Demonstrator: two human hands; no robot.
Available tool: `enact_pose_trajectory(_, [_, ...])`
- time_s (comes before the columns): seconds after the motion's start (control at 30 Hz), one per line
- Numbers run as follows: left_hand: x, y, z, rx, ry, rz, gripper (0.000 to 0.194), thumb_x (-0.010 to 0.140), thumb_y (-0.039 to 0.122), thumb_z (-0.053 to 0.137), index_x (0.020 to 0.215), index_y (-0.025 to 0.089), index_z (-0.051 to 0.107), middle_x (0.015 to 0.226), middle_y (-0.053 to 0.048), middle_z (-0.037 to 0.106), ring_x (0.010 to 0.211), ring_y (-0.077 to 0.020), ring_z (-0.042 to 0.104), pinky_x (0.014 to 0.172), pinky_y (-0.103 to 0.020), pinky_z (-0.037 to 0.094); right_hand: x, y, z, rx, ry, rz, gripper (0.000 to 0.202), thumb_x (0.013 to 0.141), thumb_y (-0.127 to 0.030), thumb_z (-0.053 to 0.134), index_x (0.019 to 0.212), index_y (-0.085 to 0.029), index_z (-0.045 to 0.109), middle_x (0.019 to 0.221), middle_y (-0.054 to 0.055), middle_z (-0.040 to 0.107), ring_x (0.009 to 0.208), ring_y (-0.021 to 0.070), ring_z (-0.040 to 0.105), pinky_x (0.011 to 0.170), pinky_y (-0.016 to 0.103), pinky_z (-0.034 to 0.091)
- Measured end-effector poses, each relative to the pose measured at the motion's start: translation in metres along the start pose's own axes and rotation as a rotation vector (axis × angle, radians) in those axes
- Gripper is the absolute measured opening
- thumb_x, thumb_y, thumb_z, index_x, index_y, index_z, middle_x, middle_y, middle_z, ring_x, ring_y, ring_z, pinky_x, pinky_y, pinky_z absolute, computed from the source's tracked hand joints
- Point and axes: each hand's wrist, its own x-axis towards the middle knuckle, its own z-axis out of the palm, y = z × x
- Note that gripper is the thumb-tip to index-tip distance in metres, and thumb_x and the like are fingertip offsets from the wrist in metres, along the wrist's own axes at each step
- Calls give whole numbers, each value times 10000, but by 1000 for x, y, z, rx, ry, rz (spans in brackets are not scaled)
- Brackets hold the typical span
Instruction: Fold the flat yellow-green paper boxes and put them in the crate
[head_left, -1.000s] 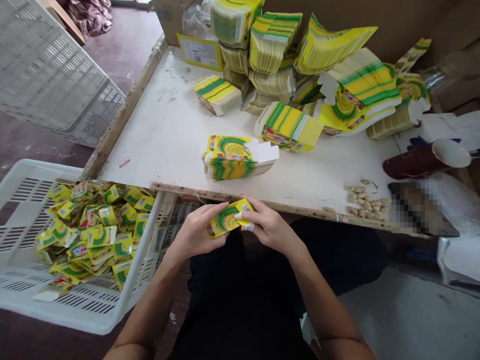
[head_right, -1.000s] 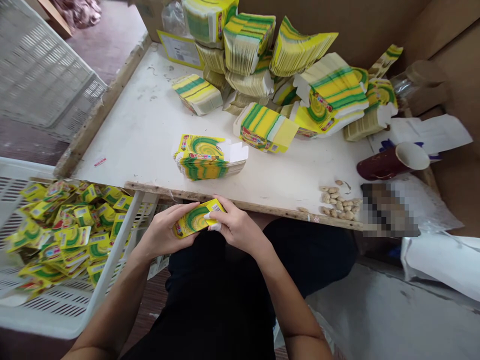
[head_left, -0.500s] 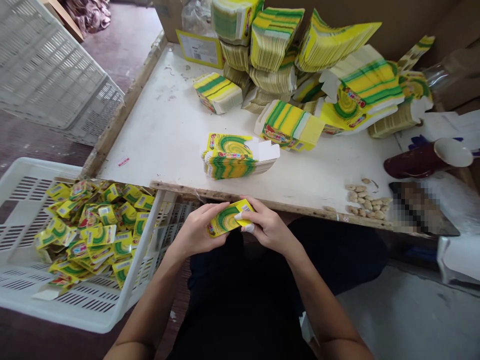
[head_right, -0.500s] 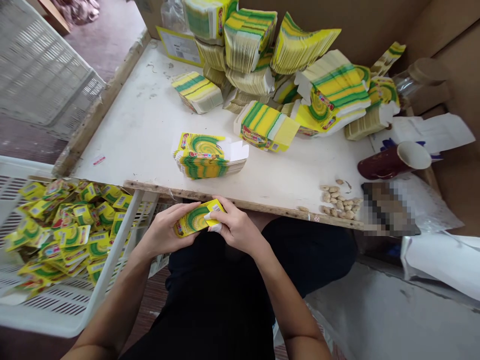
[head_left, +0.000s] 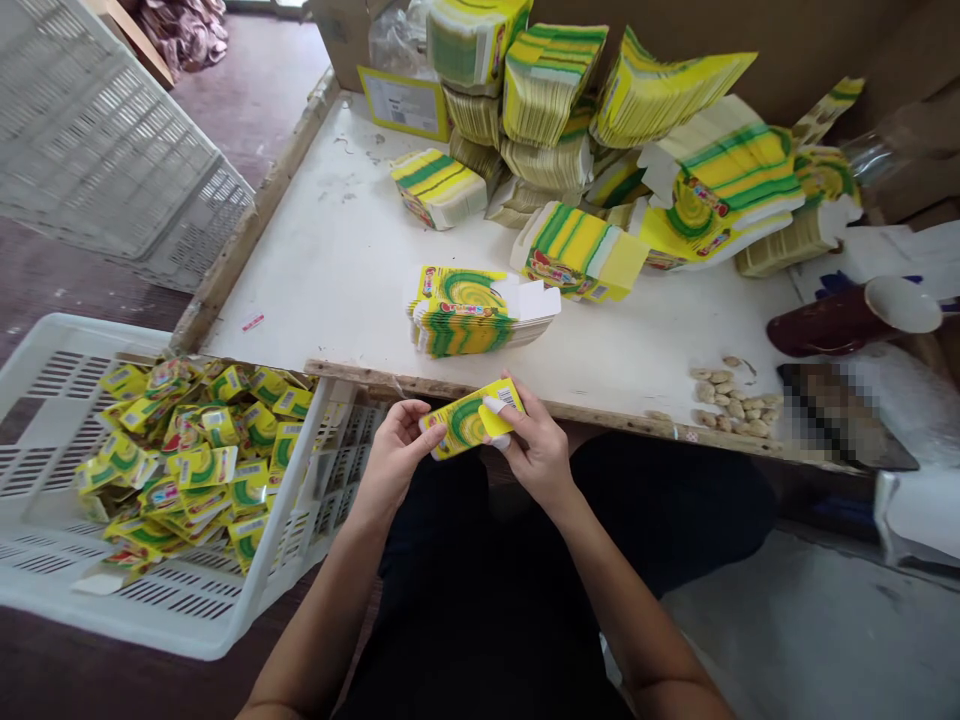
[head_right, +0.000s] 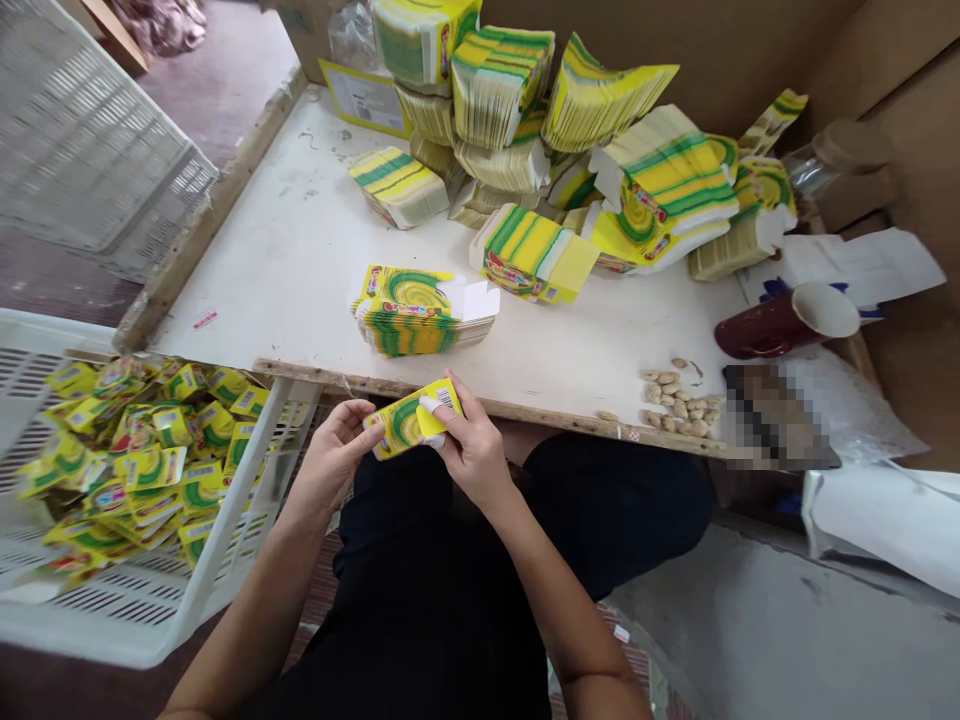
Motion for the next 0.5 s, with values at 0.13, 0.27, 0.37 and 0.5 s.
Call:
enact_pose_trajectory(0.13, [-3,9,11,-216,63,-107,539,484,332,887,890,168,572,775,20,656,683,-100,622,650,-195,522,-4,1,6,-87,-42,-30,447,960,-271,546,1403,-244,495,1507,137,409,1283,270,533,968,356,552])
enact_pose_trajectory(0.27, [-5,15,18,-216,99,-51,465,535,305,871,895,167,612,751,15,693,658,-122,657,630,-218,547,-8,2,9,-194,-159,-46,432,974,-246,501,1404,-203,493,1534,168,346,1297,301,512,941,358,569])
enact_pose_trajectory(0.37, [-4,16,19,-204,99,-41,441,543,296,864,893,165,629,721,16,694,618,-129,661,594,-230,557,-8,2,7,-233,-199,-11,334,967,-251,511,1286,-202,599,1511,169,389,1217,305,589,894,356,592])
enact_pose_trajectory(0.5, [-4,18,21,-206,120,-42,440,519,304,870,859,159,632,692,22,686,582,-131,656,567,-232,555,-4,2,0,-226,-226,-9,232,963,-237,518,1140,-206,664,1469,165,455,1158,280,632,866,340,598])
